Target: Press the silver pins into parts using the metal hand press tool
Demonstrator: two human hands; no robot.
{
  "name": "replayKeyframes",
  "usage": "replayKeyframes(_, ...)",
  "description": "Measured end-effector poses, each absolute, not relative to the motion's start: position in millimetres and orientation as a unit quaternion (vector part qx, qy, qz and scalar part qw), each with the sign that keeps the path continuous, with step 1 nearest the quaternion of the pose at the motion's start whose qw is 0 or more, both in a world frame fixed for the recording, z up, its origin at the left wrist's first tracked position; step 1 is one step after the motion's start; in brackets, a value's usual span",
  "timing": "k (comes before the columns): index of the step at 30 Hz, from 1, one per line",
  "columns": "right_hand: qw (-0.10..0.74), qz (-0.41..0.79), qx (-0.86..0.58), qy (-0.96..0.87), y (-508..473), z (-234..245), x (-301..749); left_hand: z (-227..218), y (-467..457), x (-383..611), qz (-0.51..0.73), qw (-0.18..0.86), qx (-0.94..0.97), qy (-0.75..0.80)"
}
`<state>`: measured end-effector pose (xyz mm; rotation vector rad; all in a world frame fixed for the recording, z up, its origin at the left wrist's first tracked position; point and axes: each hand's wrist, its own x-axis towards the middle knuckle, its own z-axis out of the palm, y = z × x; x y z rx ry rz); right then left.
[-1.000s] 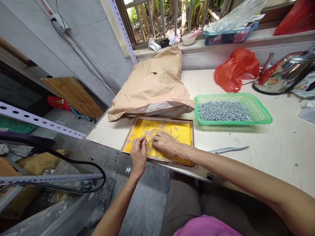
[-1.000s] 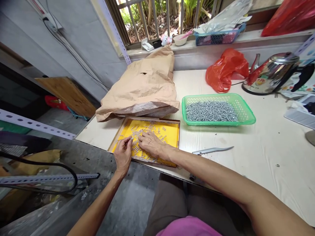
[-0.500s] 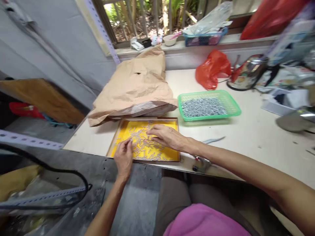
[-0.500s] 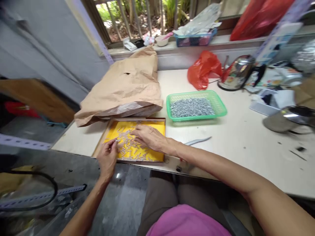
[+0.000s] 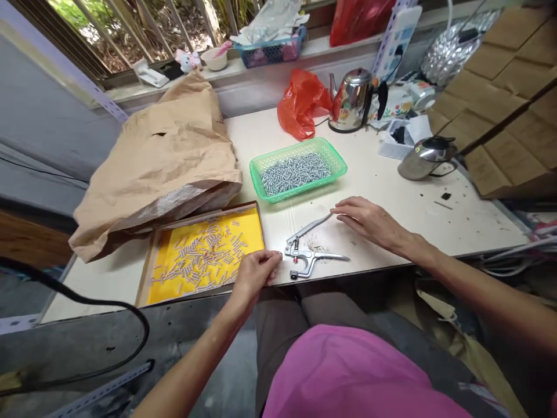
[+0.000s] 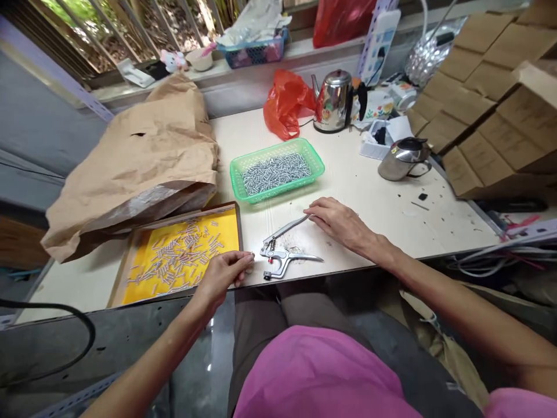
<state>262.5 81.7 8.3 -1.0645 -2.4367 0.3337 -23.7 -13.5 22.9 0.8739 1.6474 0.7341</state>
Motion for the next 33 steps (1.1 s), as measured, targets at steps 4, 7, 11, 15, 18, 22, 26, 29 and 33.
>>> replayKeyframes(4, 0.214, 0.134, -0.372, -0.893, 70.7, 8.8, 270.2, 23.8, -7.3, -16.6, 0.226, 0.508, 0.431, 0.711)
replayKeyframes(7, 0.173, 0.150, -0.327, -0.917, 59.5, 5.8, 264.1, 27.7, -6.9, -7.0, 0.186, 0.514, 0.430, 0.719)
replayKeyframes(11, 0.110, 0.146, -0.296, -0.937, 41.8, -10.1, 251.2, 17.8, -9.4, 5.5, 0.190, 0.552, 0.390, 0.712)
replayKeyframes(15, 0.102, 0.149, -0.311, -0.933, 37.0, -23.0, 247.2, 4.9, -13.2, 8.7, 0.192, 0.563, 0.370, 0.714)
replayKeyframes(18, 0.106, 0.146, -0.315, -0.932, 41.0, -27.0, 249.5, 1.5, -13.8, 9.3, 0.185, 0.559, 0.371, 0.718)
replayKeyframes(22, 0.112, 0.127, -0.321, -0.932, 45.1, -30.6, 251.8, 1.2, -11.0, 14.1, 0.163, 0.568, 0.358, 0.723)
replayKeyframes(26, 0.106, 0.118, -0.321, -0.934, 45.6, -31.9, 253.0, 1.9, -6.3, 19.3, 0.146, 0.594, 0.321, 0.723)
replayKeyframes(29, 0.104, 0.116, -0.321, -0.934, 45.7, -31.4, 253.8, 3.5, -3.3, 19.4, 0.129, 0.618, 0.307, 0.712)
replayKeyframes(33, 0.106, 0.110, -0.326, -0.933, 46.0, -32.6, 253.3, 5.0, -1.4, 16.6, 0.105, 0.624, 0.307, 0.711)
